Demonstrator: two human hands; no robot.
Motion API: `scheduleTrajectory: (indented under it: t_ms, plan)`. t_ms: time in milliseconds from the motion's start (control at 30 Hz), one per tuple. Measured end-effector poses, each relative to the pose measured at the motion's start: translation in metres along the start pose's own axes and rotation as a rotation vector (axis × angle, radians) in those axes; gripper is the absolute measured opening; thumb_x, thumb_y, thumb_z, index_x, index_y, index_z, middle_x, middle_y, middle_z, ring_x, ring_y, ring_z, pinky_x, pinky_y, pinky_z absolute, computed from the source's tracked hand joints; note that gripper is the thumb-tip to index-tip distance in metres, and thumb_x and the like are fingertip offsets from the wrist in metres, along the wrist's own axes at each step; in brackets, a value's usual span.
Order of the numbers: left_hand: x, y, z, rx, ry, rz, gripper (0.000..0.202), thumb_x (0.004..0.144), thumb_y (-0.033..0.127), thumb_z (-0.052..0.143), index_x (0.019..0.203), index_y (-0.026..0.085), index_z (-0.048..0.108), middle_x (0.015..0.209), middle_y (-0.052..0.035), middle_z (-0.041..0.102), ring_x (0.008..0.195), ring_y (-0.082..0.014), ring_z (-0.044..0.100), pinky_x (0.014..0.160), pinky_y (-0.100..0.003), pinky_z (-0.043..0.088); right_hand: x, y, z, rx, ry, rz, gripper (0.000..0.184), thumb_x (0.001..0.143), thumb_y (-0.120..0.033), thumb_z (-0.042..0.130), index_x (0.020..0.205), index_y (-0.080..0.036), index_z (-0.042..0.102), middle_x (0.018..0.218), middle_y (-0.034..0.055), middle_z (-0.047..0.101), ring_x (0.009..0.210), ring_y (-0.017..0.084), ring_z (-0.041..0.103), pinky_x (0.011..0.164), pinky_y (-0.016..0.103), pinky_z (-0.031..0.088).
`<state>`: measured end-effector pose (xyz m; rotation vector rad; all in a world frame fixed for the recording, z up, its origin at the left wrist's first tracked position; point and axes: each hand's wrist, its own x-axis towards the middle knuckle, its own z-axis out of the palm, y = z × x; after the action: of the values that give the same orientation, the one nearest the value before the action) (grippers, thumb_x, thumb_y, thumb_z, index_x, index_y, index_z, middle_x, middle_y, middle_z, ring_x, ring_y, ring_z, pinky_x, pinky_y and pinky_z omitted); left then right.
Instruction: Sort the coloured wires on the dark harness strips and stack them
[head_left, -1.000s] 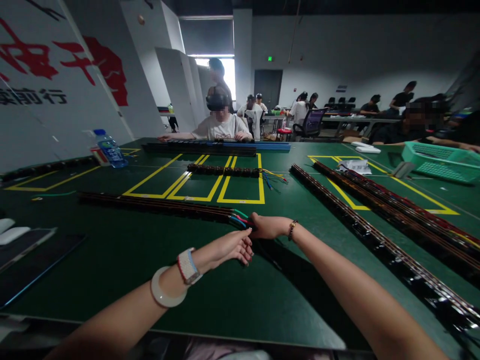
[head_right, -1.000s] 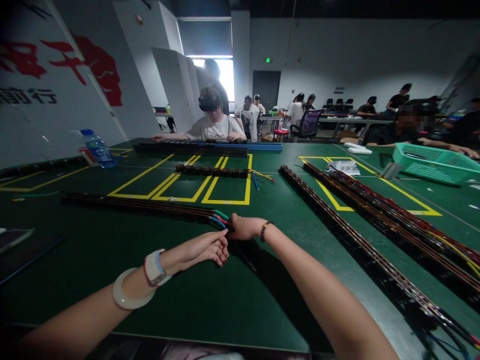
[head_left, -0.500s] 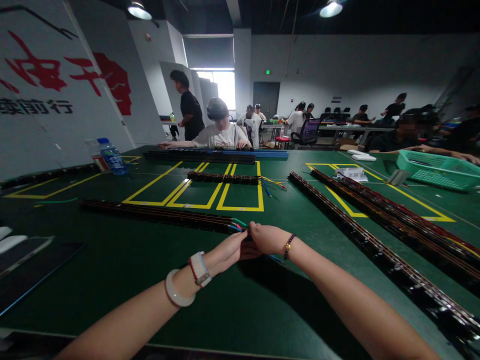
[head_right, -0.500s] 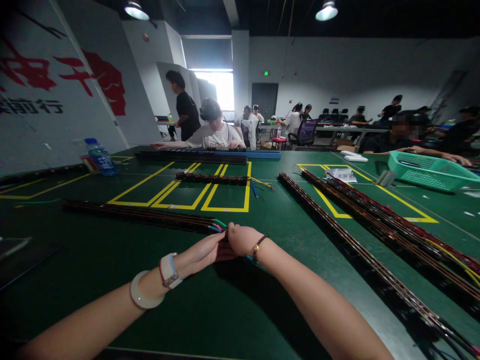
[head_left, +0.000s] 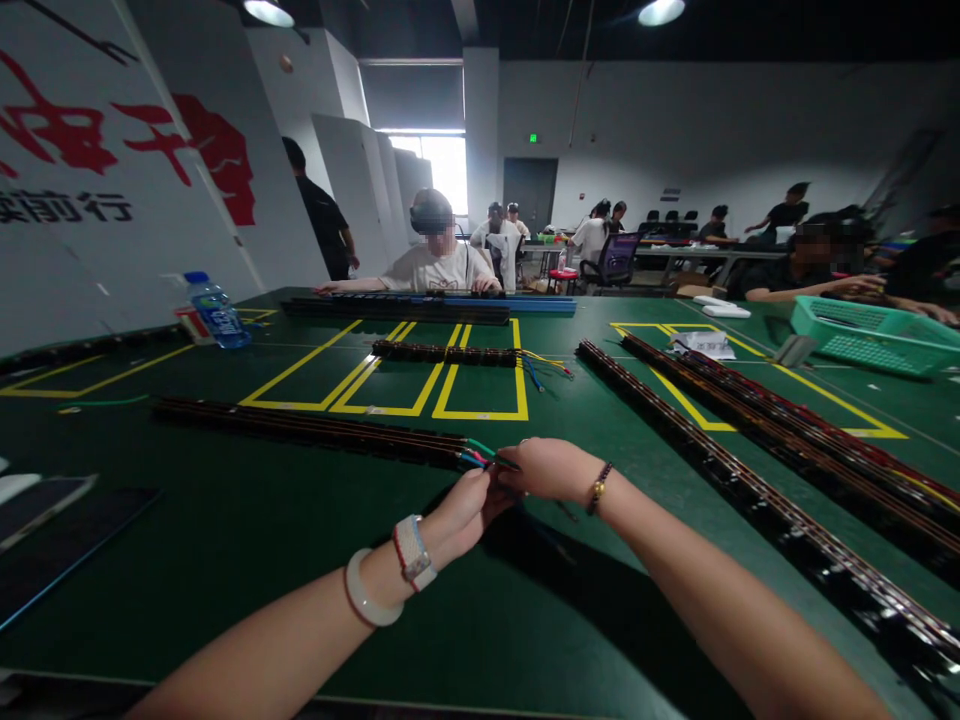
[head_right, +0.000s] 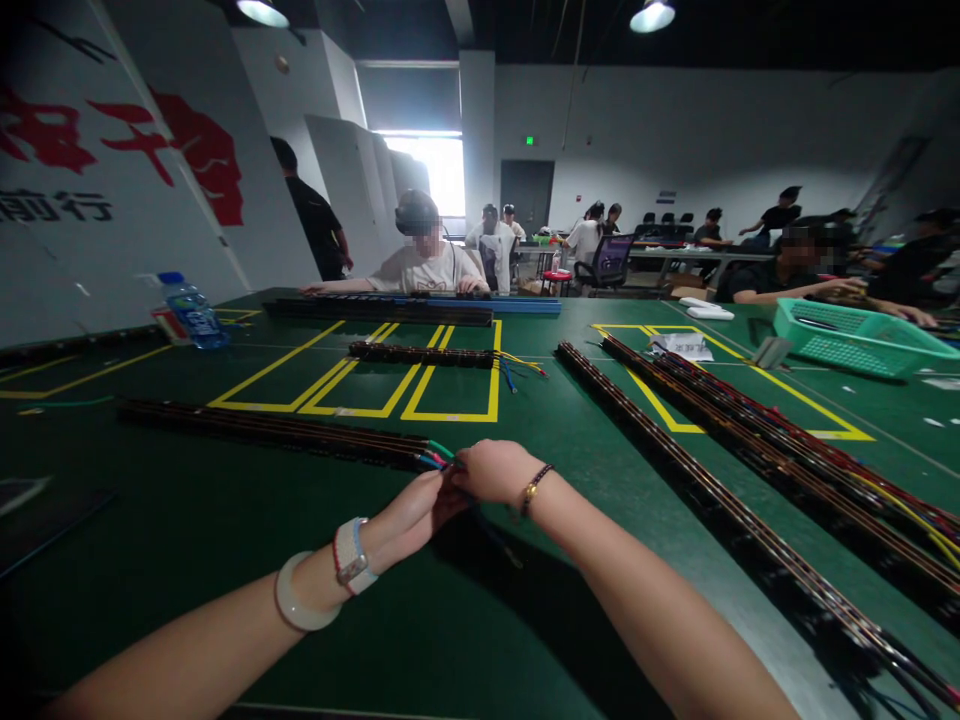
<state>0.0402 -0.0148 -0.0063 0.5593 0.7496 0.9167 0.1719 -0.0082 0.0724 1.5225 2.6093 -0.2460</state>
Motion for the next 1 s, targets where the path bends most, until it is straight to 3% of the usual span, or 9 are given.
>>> scheduleTrajectory:
  t_ms: [133,233,333,433,567,667,800,1000]
  plan:
    - [-0.001,0.003,-0.001,-0.036,-0.03,-0.002,0.014,0.088,0.013,0.048,0.082,0.012,0.06,0.084,-0.0083,0.068,0.084,-0.0174,0.064,0.085,-0.033,0.047,0.004,0.035,-0.007,0.109,-0.006,0.044,0.034,0.091,-0.04,0.043,0.091,-0.017,0.068,0.084,0.0106,0.07,0.073,0.02,0.064,0.058,0.025,0.042]
    - [-0.001,0.005,-0.002,-0.041,-0.053,-0.031,0.014,0.089,0.015,0.048,0.083,0.011,0.059,0.084,-0.0096,0.068,0.086,-0.018,0.064,0.087,-0.034,0.047,0.009,0.055,0.003,0.349,-0.194,0.08,0.045,0.09,-0.05,0.041,0.078,-0.014,0.065,0.067,0.0067,0.065,0.057,0.014,0.058,0.053,0.023,0.041]
    - [-0.001,0.005,-0.005,-0.069,-0.122,-0.048,0.013,0.088,0.017,0.05,0.085,0.01,0.06,0.085,-0.0103,0.067,0.086,-0.0187,0.065,0.088,-0.035,0.046,0.014,0.067,0.015,0.622,-0.339,0.045,0.044,0.09,-0.05,0.042,0.08,-0.012,0.061,0.063,0.0025,0.061,0.055,0.012,0.056,0.053,0.021,0.043]
    - [-0.002,0.007,-0.005,-0.071,-0.145,-0.067,0.018,0.09,0.02,0.047,0.087,0.008,0.061,0.085,-0.011,0.067,0.083,-0.0181,0.065,0.085,-0.033,0.048,0.016,0.074,0.019,0.718,-0.349,-0.019,0.035,0.088,-0.044,0.048,0.084,-0.011,0.059,0.064,-0.0001,0.059,0.056,0.011,0.056,0.053,0.021,0.044]
    - [-0.005,0.01,-0.004,-0.025,-0.1,-0.052,0.019,0.091,0.022,0.047,0.081,0.011,0.058,0.076,-0.0076,0.066,0.071,-0.0146,0.064,0.075,-0.029,0.05,0.015,0.078,0.016,0.63,-0.236,-0.061,0.026,0.085,-0.037,0.053,0.09,-0.012,0.062,0.067,0.0005,0.061,0.053,0.01,0.054,0.05,0.02,0.041]
    - [-0.008,0.011,-0.004,0.033,-0.08,-0.065,0.017,0.089,0.024,0.05,0.078,0.013,0.056,0.069,-0.004,0.063,0.063,-0.0128,0.061,0.068,-0.026,0.05,0.015,0.078,0.015,0.43,-0.056,0.052,0.024,0.085,-0.036,0.055,0.087,-0.014,0.065,0.07,0.003,0.065,0.056,0.012,0.056,0.051,0.021,0.039]
    - [-0.008,0.013,-0.007,0.072,-0.041,-0.123,0.015,0.088,0.023,0.05,0.076,0.015,0.053,0.065,-0.0008,0.058,0.058,-0.0107,0.058,0.064,-0.024,0.047,0.021,0.078,0.021,0.102,0.156,0.214,0.026,0.084,-0.041,0.059,0.081,-0.017,0.067,0.08,0.0083,0.067,0.073,0.017,0.061,0.059,0.023,0.039]
    - [-0.004,0.013,-0.014,0.055,-0.118,-0.193,0.017,0.089,0.024,0.048,0.074,0.015,0.05,0.062,0.0009,0.053,0.057,-0.0105,0.056,0.064,-0.024,0.046,0.036,0.078,0.037,-0.046,0.232,0.282,0.029,0.09,-0.043,0.05,0.09,-0.016,0.064,0.088,0.0103,0.067,0.082,0.02,0.063,0.064,0.024,0.039]
